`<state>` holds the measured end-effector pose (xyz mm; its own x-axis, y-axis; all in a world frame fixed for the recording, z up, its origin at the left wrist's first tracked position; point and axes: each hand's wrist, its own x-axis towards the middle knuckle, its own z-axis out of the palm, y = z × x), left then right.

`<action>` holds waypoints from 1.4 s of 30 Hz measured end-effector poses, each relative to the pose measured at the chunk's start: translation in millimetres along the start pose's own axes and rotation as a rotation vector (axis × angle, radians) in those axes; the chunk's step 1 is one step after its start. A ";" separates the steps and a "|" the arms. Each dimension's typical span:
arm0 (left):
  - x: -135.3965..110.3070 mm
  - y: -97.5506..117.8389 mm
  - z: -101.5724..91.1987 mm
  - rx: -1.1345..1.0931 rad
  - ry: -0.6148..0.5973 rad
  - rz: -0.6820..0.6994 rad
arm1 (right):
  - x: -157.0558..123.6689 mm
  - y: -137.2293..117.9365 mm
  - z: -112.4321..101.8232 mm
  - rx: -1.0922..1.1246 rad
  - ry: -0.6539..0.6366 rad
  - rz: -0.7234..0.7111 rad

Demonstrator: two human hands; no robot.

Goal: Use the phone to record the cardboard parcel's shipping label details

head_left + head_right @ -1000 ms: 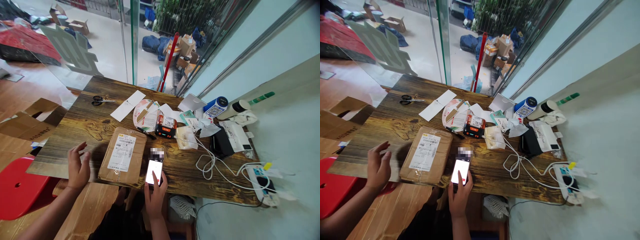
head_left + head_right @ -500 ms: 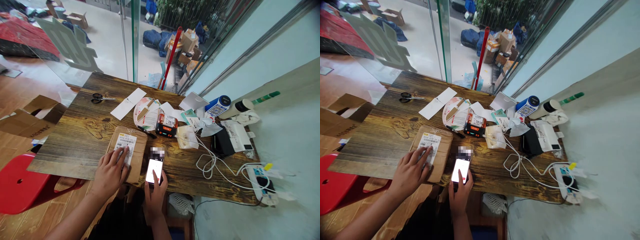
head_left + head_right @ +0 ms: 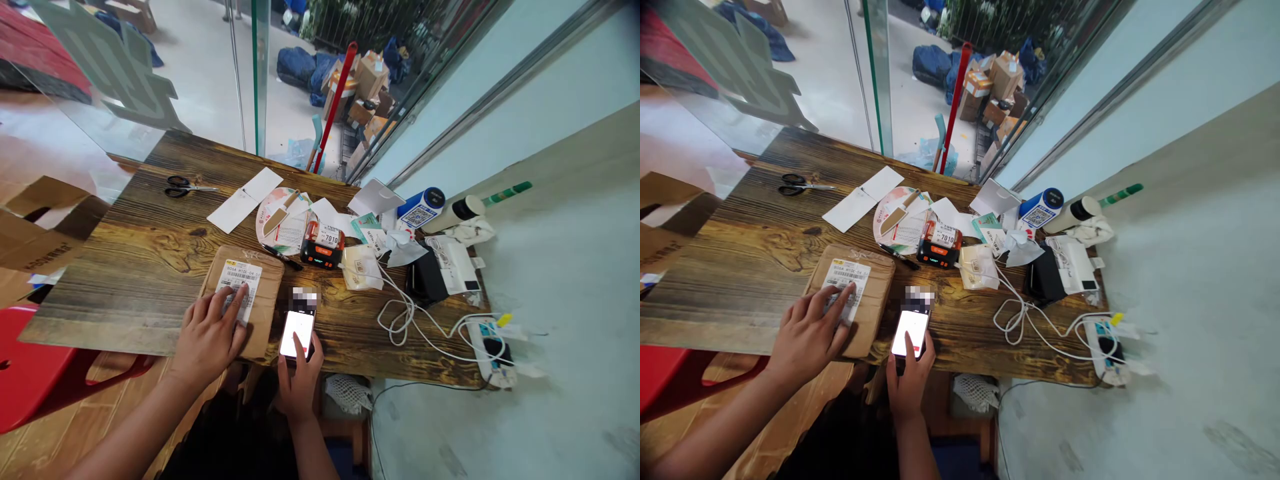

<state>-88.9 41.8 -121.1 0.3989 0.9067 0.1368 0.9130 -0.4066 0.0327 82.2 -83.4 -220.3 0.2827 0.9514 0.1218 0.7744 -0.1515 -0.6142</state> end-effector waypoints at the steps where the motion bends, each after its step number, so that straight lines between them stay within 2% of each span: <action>1: 0.3 0.1 -0.2 0.000 0.002 -0.001 | 0.1 -0.2 -0.1 -0.005 0.000 0.001; 14: -0.1 1.5 3.3 -0.011 0.041 -0.007 | 2.0 -3.9 -1.1 -0.035 -0.018 0.017; 36: 0.1 2.4 5.3 -0.009 0.013 -0.031 | 1.5 -1.7 2.2 -0.011 0.025 0.027; 42: -1.3 3.2 6.6 -0.042 0.036 -0.056 | 1.1 -2.7 2.5 0.024 -0.002 0.053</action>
<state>-86.0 40.0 -127.7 0.3430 0.9240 0.1692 0.9292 -0.3601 0.0832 79.0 -81.3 -220.4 0.3217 0.9428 0.0869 0.7449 -0.1954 -0.6379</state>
